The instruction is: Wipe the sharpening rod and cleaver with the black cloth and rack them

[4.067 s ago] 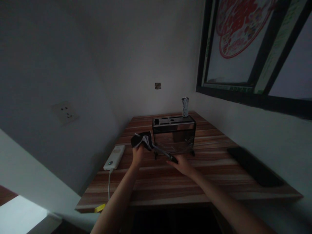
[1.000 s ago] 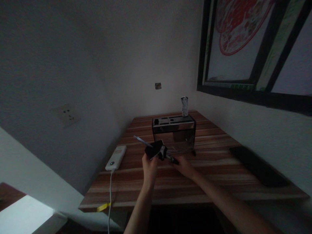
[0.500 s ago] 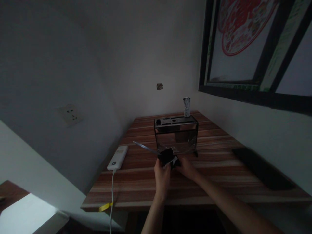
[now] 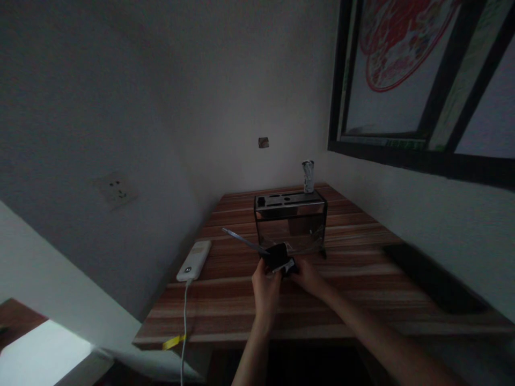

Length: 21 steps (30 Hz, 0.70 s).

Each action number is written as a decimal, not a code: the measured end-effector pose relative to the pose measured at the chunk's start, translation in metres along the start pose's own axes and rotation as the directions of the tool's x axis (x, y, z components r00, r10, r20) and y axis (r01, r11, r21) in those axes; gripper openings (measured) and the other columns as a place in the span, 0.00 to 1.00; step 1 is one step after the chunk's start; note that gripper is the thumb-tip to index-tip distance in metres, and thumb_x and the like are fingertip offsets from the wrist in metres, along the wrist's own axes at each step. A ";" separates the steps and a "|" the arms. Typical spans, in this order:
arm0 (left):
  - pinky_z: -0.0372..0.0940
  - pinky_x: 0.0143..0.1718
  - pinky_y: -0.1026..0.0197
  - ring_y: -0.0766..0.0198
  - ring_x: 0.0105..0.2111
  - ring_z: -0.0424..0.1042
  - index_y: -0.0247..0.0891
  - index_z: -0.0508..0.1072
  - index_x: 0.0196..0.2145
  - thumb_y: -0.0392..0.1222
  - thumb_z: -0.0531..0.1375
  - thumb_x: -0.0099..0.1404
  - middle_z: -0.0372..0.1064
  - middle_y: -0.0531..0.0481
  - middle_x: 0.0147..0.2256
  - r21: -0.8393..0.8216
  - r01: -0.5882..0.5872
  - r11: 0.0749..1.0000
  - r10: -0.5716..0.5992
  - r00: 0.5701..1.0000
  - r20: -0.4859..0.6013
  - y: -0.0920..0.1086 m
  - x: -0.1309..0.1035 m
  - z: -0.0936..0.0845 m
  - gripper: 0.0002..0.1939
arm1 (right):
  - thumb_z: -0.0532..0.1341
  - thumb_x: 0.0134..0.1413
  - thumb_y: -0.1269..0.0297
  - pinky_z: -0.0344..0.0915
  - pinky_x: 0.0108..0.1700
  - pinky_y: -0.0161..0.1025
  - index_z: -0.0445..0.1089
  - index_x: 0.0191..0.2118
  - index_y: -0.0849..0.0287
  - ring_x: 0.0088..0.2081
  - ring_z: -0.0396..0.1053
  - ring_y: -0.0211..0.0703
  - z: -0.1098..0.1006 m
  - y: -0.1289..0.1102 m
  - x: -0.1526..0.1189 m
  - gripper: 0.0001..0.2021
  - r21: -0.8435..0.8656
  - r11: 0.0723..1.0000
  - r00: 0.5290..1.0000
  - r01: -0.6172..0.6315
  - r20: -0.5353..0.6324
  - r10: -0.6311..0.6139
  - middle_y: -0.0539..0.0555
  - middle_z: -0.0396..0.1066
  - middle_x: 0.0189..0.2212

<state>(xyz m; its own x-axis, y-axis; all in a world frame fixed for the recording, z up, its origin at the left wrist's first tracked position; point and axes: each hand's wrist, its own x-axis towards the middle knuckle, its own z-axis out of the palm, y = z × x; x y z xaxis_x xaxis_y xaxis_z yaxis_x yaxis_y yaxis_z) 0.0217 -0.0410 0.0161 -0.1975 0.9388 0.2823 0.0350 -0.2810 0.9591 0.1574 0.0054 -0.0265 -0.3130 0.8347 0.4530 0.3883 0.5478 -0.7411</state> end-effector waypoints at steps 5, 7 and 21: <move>0.63 0.35 0.64 0.61 0.33 0.71 0.32 0.72 0.34 0.32 0.56 0.49 0.73 0.47 0.32 -0.051 -0.028 0.998 0.028 1.000 0.000 0.002 0.008 -0.007 0.13 | 0.58 0.41 0.76 0.61 0.33 0.36 0.71 0.30 0.61 0.30 0.68 0.44 0.000 -0.006 0.003 0.07 -0.017 1.000 1.000 0.007 0.029 -0.007 0.51 0.73 0.27; 0.63 0.35 0.64 0.61 0.33 0.71 0.31 0.72 0.34 0.33 0.56 0.48 0.73 0.47 0.32 -0.063 -0.044 0.997 0.043 0.999 -0.013 0.004 0.011 -0.011 0.13 | 0.59 0.43 0.74 0.61 0.34 0.36 0.71 0.31 0.60 0.32 0.69 0.44 0.000 -0.009 0.004 0.07 -0.018 1.000 0.999 0.017 0.040 -0.016 0.51 0.73 0.29; 0.64 0.39 0.60 0.58 0.36 0.71 0.30 0.72 0.36 0.42 0.62 0.47 0.74 0.46 0.32 -0.013 -0.114 0.993 0.105 0.949 -0.298 0.026 0.045 -0.063 0.18 | 0.59 0.49 0.61 0.59 0.33 0.34 0.71 0.32 0.61 0.30 0.67 0.42 -0.002 -0.018 0.002 0.09 -0.044 0.999 0.997 0.012 0.081 -0.008 0.51 0.71 0.27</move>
<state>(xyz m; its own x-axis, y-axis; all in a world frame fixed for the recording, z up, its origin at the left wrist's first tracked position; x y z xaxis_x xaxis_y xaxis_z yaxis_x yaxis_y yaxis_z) -0.0482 -0.0187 0.0523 -0.4756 0.8018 0.3619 0.0441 -0.3892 0.9201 0.1517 -0.0025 -0.0113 -0.3856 0.8229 0.4173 0.4227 0.5596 -0.7128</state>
